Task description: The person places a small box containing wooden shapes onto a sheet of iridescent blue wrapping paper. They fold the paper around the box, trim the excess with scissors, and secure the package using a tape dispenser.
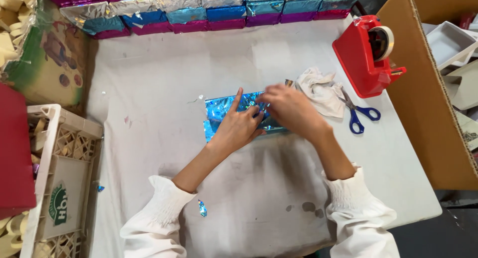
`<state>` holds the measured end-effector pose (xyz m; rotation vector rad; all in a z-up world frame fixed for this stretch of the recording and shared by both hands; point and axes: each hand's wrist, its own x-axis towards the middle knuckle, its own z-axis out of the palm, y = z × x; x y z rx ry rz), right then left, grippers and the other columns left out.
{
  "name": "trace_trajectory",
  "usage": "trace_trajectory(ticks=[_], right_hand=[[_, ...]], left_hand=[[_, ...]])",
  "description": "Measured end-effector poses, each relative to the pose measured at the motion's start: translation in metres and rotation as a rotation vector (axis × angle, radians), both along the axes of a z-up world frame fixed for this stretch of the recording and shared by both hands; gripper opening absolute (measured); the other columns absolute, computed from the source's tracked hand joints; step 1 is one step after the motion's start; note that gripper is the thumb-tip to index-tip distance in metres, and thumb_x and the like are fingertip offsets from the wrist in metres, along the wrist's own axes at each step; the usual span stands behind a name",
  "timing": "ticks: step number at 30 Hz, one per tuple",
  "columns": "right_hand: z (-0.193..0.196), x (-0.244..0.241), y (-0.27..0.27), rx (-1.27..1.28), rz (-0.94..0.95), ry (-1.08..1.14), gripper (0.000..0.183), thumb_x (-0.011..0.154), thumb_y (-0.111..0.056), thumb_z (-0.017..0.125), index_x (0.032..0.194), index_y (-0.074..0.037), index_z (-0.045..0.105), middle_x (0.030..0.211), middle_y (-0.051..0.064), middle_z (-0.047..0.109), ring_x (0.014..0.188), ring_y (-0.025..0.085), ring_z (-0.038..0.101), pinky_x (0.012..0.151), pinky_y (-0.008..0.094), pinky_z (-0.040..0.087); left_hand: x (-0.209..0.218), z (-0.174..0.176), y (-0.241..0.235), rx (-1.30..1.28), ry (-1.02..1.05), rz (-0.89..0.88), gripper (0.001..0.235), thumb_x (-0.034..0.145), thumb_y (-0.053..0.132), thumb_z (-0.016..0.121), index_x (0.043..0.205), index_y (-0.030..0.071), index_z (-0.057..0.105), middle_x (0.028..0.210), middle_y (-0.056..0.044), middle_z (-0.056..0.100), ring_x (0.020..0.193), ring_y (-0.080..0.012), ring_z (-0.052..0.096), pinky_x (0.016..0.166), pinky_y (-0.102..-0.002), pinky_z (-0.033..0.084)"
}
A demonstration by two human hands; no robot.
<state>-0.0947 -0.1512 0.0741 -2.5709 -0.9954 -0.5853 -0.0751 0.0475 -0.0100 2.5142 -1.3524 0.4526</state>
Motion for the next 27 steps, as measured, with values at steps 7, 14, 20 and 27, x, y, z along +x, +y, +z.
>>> trace_trajectory(ticks=[7, 14, 20, 27], right_hand=[[-0.018, 0.003, -0.016, -0.201, -0.188, 0.461, 0.036, 0.078, -0.014, 0.079, 0.113, -0.01, 0.075, 0.121, 0.005, 0.071, 0.108, 0.027, 0.067, 0.092, 0.04, 0.052], [-0.007, 0.002, 0.0, -0.185, -0.221, 0.458, 0.06, 0.062, -0.021, 0.09, 0.117, -0.01, 0.071, 0.115, 0.005, 0.07, 0.107, 0.028, 0.066, 0.088, 0.042, 0.053], [-0.014, 0.007, -0.001, -0.216, -0.222, 0.41, 0.048, 0.067, -0.021, 0.089, 0.111, -0.011, 0.073, 0.107, 0.005, 0.071, 0.105, 0.029, 0.066, 0.086, 0.042, 0.054], [-0.005, 0.006, 0.006, -0.22, -0.251, 0.412, 0.044, 0.064, -0.02, 0.089, 0.105, -0.013, 0.074, 0.104, 0.004, 0.072, 0.103, 0.029, 0.066, 0.085, 0.043, 0.053]], left_hand=[[-0.004, 0.008, -0.001, 0.138, -0.015, 0.07, 0.048, 0.087, 0.043, 0.073, 0.117, 0.005, 0.073, 0.101, -0.006, 0.068, 0.102, -0.02, 0.07, 0.122, -0.071, 0.008], [0.009, 0.001, 0.008, 0.025, -0.027, 0.143, 0.05, 0.085, 0.043, 0.073, 0.118, 0.005, 0.072, 0.117, -0.008, 0.071, 0.106, -0.0192, 0.07, 0.12, -0.074, 0.004], [0.015, -0.005, 0.012, 0.02, -0.007, 0.101, 0.054, 0.081, 0.052, 0.073, 0.117, 0.011, 0.075, 0.115, -0.006, 0.073, 0.106, -0.0185, 0.07, 0.121, -0.072, 0.008], [0.026, 0.004, 0.025, -0.046, 0.136, 0.083, 0.044, 0.086, 0.044, 0.069, 0.117, 0.013, 0.076, 0.109, 0.0, 0.074, 0.097, -0.0201, 0.071, 0.122, -0.064, 0.016]])
